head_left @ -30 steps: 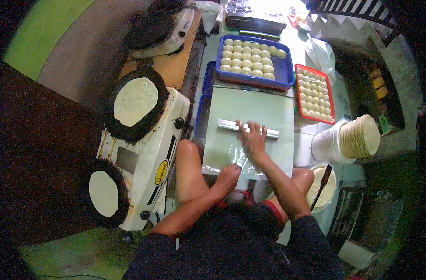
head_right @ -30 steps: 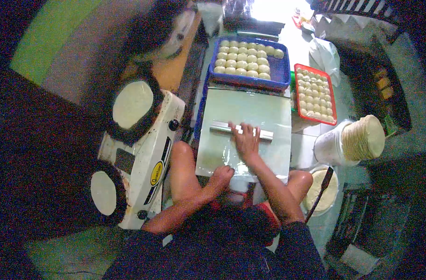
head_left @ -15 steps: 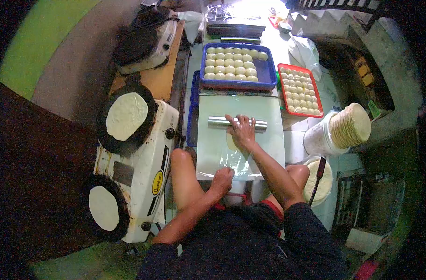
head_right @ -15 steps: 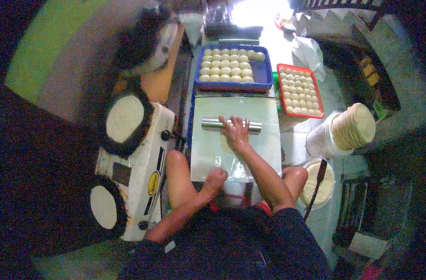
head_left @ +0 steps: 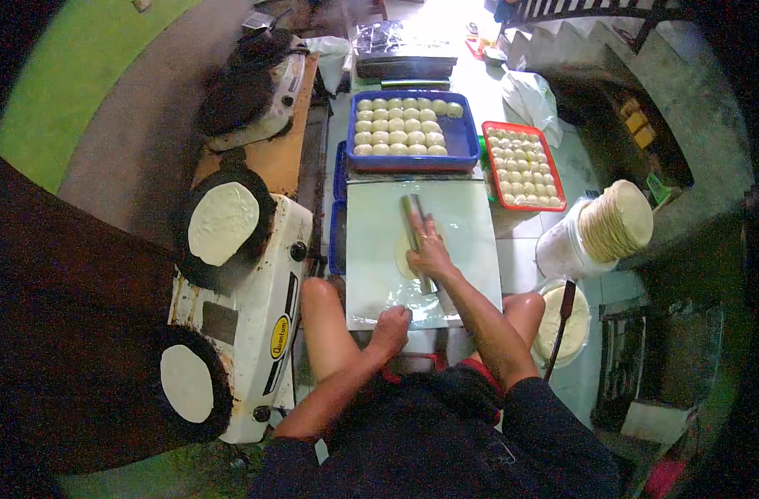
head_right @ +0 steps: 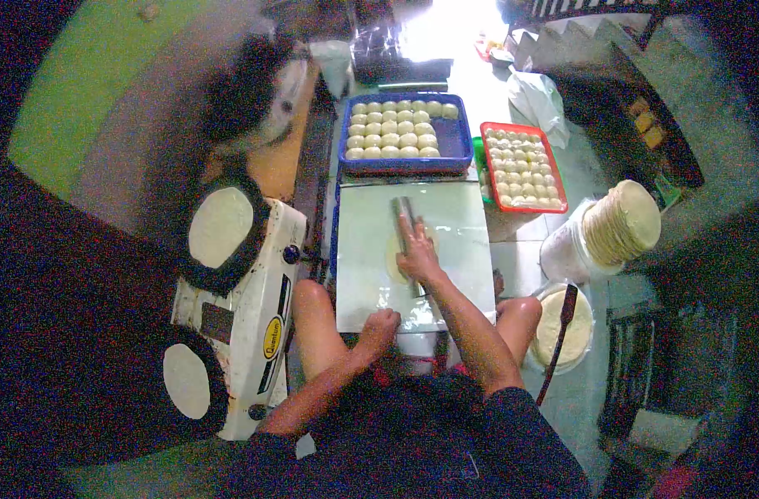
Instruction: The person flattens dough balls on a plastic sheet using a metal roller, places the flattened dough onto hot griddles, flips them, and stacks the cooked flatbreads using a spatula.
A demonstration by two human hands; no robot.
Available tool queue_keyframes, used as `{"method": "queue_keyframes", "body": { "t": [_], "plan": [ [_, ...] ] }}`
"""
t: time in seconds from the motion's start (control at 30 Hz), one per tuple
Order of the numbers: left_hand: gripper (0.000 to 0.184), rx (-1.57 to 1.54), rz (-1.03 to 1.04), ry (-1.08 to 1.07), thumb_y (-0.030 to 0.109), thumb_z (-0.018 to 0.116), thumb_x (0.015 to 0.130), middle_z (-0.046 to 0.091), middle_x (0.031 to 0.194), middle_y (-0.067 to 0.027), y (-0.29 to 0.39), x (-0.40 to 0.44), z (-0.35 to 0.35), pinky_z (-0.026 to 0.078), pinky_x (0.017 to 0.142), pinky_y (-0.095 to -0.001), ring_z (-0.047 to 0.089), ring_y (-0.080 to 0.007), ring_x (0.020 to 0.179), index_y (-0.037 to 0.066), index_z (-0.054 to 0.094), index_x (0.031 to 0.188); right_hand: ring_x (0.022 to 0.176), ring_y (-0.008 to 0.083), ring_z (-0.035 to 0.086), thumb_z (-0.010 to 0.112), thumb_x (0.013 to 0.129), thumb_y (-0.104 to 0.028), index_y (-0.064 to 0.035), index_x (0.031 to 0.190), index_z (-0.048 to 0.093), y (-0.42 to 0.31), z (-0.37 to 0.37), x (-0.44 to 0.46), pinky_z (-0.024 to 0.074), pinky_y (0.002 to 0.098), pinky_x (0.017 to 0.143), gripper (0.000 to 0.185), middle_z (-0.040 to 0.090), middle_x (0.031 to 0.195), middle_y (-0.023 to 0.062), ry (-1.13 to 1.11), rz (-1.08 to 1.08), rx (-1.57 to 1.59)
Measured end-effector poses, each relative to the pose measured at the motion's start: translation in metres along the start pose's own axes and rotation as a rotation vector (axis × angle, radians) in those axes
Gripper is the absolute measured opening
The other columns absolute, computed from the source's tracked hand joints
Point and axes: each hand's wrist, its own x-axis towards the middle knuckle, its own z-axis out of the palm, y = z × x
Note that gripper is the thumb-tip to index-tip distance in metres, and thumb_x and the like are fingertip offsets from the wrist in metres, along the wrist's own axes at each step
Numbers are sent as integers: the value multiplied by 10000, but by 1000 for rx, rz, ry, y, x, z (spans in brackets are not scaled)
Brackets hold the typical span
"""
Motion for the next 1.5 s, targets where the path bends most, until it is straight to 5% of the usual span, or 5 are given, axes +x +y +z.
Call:
{"method": "queue_keyframes", "body": {
  "t": [0.3, 0.53, 0.8, 1.07, 1.5],
  "plan": [
    [273, 76, 54, -69, 94, 710, 671, 598, 943, -165, -4, 1, -5, 518, 771, -475, 608, -369, 924, 39, 586, 907, 1462, 502, 208, 600, 885, -255, -257, 1367, 578, -48, -20, -20, 267, 672, 1118, 483, 68, 1624, 261, 14, 160, -302],
    [200, -32, 79, -78, 24, 631, 737, 598, 925, -164, -13, 4, -6, 508, 753, -479, 612, -380, 898, 40, 597, 934, 1207, 357, 563, 486, 974, -216, -249, 1511, 390, -40, -9, -6, 425, 581, 1018, 546, 562, 1345, 199, -80, 244, -337],
    [302, -65, 81, -83, -9, 694, 671, 599, 952, -174, 2, -1, -25, 488, 812, -490, 596, -387, 957, 17, 579, 949, 1485, 357, 246, 584, 858, -273, -35, 920, 741, -29, -19, 15, 91, 604, 1202, 292, 411, 1514, 208, 246, 200, -292],
    [272, -83, 63, -57, -19, 655, 677, 602, 958, -184, -8, 2, -9, 484, 824, -485, 591, -376, 970, 26, 592, 938, 1450, 412, 292, 662, 785, -124, -66, 1586, 114, -10, 6, 32, 233, 502, 1201, 972, 225, 1586, 281, -53, 193, -66],
    [242, 4, 89, -112, -21, 680, 660, 613, 876, -169, -12, 6, -9, 506, 759, -466, 616, -374, 900, 46, 593, 876, 1534, 375, 47, 457, 946, -423, -284, 1234, 683, -39, -38, -38, -14, 695, 1160, 392, 177, 1648, 141, -328, -145, -402]
  ]
}}
